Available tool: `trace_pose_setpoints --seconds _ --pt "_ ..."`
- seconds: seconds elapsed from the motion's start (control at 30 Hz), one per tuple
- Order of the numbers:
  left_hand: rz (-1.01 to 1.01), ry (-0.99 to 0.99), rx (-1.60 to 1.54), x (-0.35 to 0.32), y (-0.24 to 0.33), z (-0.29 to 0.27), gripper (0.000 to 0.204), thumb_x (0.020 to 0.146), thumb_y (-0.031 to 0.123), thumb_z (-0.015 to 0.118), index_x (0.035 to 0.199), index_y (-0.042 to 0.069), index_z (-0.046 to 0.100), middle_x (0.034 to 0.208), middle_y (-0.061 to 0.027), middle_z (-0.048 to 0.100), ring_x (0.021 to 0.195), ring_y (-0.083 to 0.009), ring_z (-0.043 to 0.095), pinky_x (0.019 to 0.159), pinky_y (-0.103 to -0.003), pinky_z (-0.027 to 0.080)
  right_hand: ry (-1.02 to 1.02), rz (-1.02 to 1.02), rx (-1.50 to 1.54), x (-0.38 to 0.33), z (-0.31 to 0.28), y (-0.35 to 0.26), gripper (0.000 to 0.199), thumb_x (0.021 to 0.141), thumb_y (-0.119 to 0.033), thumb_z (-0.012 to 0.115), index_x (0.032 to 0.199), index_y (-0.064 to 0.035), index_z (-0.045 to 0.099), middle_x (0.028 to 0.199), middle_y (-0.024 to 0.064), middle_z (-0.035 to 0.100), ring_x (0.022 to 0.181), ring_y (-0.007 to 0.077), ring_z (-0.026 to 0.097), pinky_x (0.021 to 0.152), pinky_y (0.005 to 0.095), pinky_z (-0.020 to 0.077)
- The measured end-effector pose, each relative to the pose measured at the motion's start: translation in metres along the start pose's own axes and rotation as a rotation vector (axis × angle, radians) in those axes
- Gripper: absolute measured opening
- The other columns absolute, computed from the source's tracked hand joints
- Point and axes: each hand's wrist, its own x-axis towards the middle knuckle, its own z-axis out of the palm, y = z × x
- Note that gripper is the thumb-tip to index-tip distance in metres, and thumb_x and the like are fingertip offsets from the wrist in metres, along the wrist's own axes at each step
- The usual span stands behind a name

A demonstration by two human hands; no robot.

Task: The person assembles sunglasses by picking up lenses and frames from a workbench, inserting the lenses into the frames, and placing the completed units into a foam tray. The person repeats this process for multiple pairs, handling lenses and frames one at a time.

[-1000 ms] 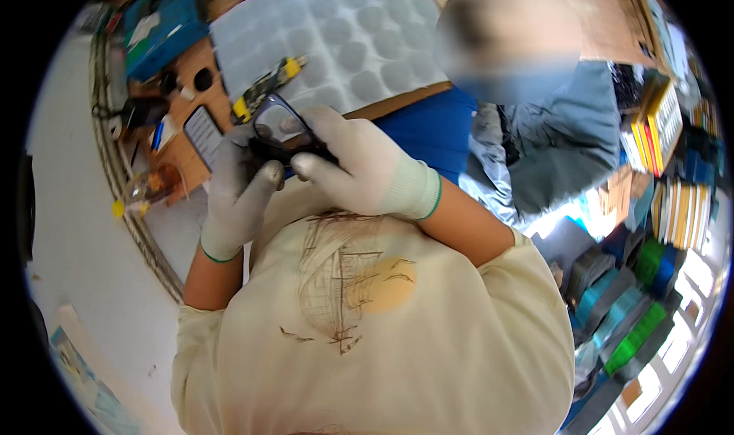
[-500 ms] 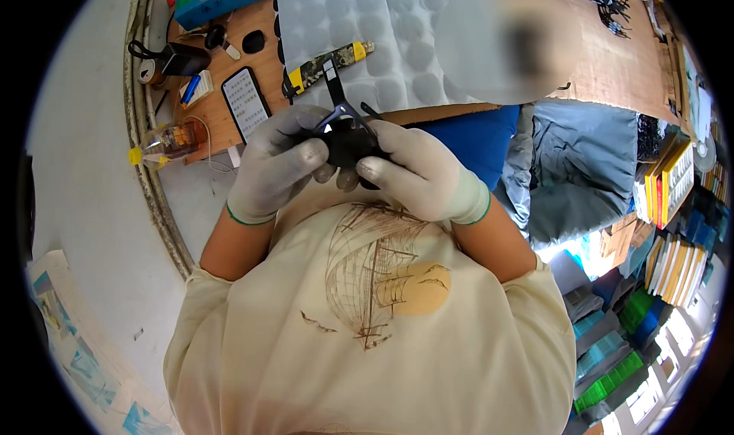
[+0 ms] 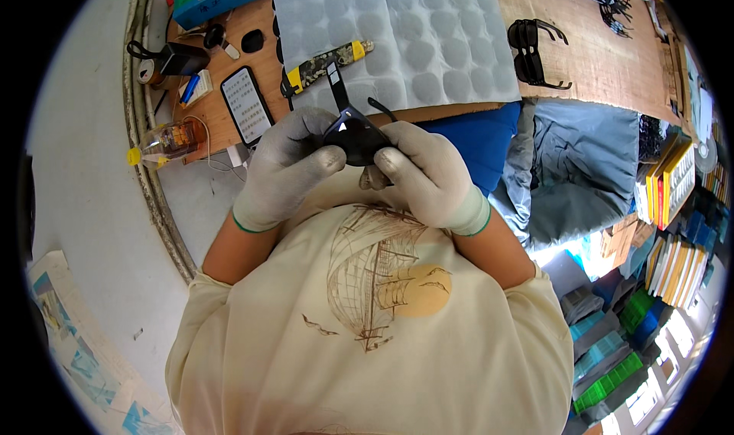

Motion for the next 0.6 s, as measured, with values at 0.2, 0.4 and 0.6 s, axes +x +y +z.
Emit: trace_pose_setpoints --seconds 0.2,0.4,0.6 --pt "0.076 0.015 0.044 -0.002 0.003 0.01 0.02 0.095 0.012 0.067 0.107 -0.002 0.063 0.101 -0.0069 0.067 0.092 -0.0107 0.06 0.086 -0.027 0.049 0.022 -0.177 -0.3 -0.002 -0.005 -0.004 0.02 0.097 -0.009 0.048 0.099 0.0051 0.061 0.07 0.0061 0.063 0.056 0.0145 0.058 0.055 0.0278 0.0463" --pt "0.063 0.026 -0.1 0.001 0.007 0.021 0.025 0.099 0.018 0.064 0.109 -0.005 0.064 0.1 -0.0085 0.068 0.093 -0.013 0.063 0.085 -0.029 0.052 0.078 -0.268 -0.312 0.001 -0.001 0.0 0.016 0.094 -0.01 0.054 0.094 0.0035 0.063 0.067 0.0094 0.061 0.058 0.0231 0.059 0.057 0.0319 0.046" --pt "0.014 0.031 -0.316 0.007 -0.006 0.023 0.036 0.101 0.029 0.063 0.11 -0.006 0.066 0.102 -0.01 0.069 0.095 -0.0156 0.065 0.087 -0.03 0.052 0.096 -0.425 -0.508 0.009 -0.003 0.006 0.01 0.087 -0.008 0.065 0.089 0.0012 0.067 0.066 0.0158 0.056 0.058 0.0337 0.056 0.054 0.0379 0.0435"
